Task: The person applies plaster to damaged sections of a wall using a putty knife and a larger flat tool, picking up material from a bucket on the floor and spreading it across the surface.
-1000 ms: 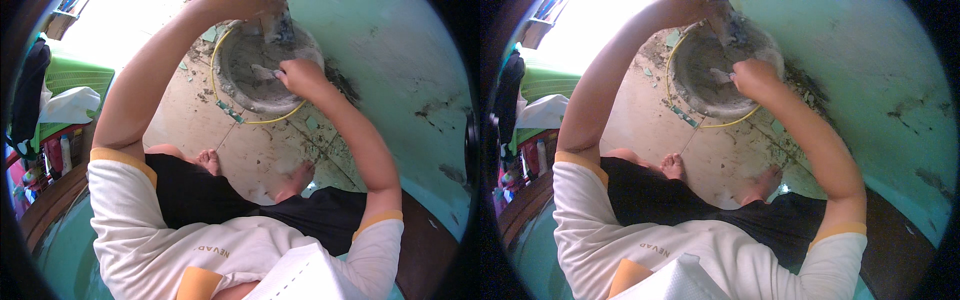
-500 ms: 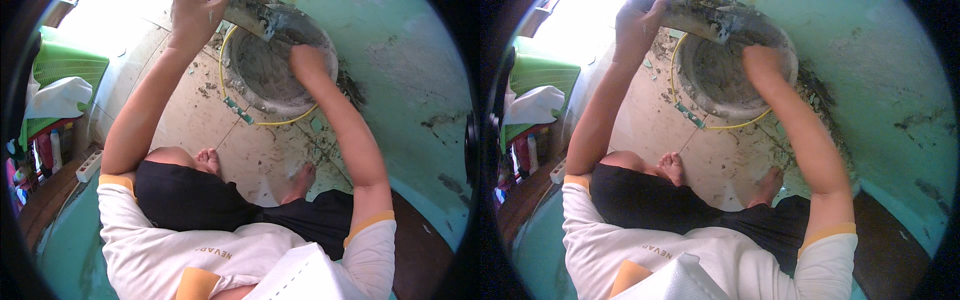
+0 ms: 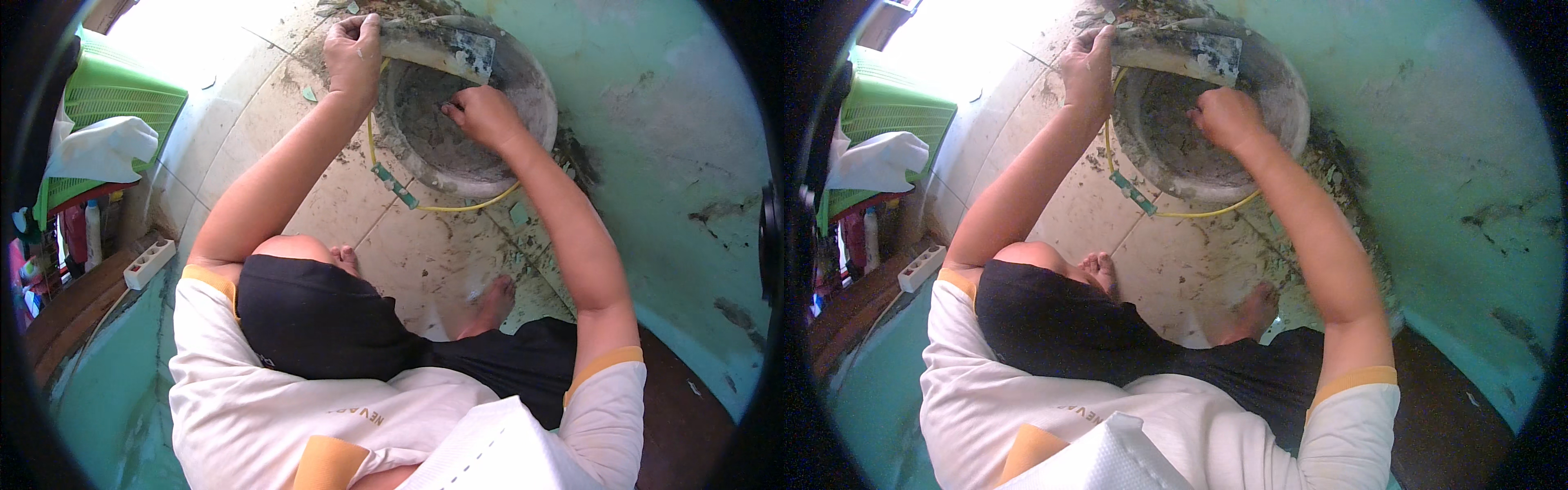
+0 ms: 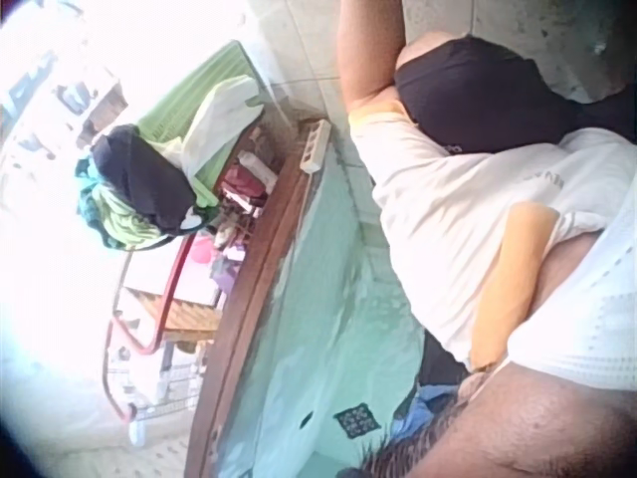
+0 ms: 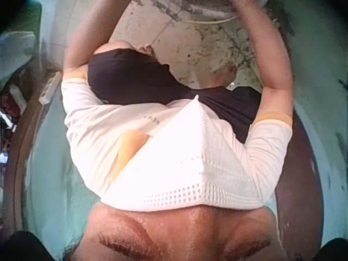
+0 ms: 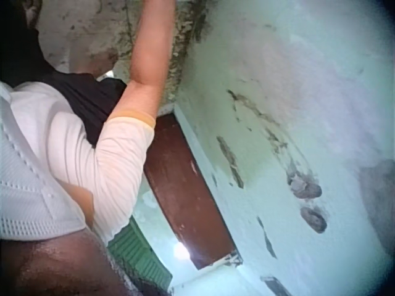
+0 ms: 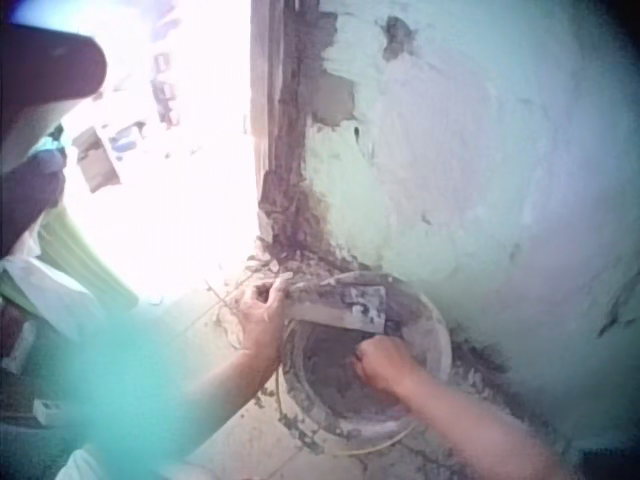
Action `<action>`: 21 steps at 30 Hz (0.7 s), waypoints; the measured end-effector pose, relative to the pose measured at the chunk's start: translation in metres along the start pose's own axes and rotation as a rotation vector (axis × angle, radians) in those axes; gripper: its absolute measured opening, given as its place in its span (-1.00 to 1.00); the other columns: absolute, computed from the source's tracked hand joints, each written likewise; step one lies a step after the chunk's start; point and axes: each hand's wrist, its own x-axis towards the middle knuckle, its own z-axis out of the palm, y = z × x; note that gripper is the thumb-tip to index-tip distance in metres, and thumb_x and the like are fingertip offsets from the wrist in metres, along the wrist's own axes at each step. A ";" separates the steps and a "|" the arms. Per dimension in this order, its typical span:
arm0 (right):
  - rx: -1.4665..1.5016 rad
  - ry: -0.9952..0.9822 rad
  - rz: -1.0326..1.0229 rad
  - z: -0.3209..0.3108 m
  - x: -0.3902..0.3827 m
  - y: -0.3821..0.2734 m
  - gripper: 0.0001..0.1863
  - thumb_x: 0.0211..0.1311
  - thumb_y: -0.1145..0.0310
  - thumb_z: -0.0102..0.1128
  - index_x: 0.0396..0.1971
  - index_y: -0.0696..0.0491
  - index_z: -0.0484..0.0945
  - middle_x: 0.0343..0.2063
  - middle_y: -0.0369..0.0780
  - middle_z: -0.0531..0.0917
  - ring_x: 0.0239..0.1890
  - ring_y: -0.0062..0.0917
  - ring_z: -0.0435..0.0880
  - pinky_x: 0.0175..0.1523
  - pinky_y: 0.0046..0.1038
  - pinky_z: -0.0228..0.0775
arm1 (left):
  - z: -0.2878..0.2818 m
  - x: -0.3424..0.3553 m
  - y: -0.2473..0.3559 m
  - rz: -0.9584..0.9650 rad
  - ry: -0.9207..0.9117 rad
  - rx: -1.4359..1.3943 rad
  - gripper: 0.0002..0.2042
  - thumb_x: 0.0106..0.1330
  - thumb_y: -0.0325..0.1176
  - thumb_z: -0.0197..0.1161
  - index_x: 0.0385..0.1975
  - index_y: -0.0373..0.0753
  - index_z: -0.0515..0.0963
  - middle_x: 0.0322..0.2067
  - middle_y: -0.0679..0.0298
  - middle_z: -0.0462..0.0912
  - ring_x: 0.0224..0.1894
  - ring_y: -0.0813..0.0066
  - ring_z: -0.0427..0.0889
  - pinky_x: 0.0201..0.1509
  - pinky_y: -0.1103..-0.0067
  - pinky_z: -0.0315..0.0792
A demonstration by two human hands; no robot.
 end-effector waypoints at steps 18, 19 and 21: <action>0.721 -0.310 0.138 -0.026 -0.018 0.056 -0.62 0.30 0.04 0.31 -0.16 0.06 0.73 -0.64 -0.42 0.52 -0.57 -0.77 0.42 -0.48 -0.59 0.26 | -0.001 0.012 0.021 0.034 0.025 -0.024 -0.67 0.31 -0.25 0.35 -0.16 -0.43 0.54 -0.27 0.21 0.62 -0.22 0.55 0.54 -0.09 0.62 0.44; 0.719 -0.329 0.158 -0.027 -0.020 0.060 -0.62 0.30 0.03 0.31 -0.15 0.05 0.73 -0.63 -0.42 0.52 -0.56 -0.77 0.43 -0.49 -0.60 0.26 | -0.004 0.015 0.033 0.066 0.014 -0.015 -0.66 0.31 -0.24 0.35 -0.15 -0.44 0.55 -0.26 0.19 0.63 -0.21 0.54 0.55 -0.07 0.61 0.44; 0.781 -0.343 0.167 -0.033 -0.026 0.062 -0.63 0.30 0.02 0.30 -0.14 0.01 0.73 -0.62 -0.42 0.54 -0.56 -0.77 0.46 -0.50 -0.61 0.28 | -0.012 0.018 0.055 0.129 -0.003 0.072 -0.61 0.32 -0.22 0.33 -0.10 -0.49 0.56 -0.24 0.13 0.65 -0.19 0.48 0.56 -0.02 0.58 0.43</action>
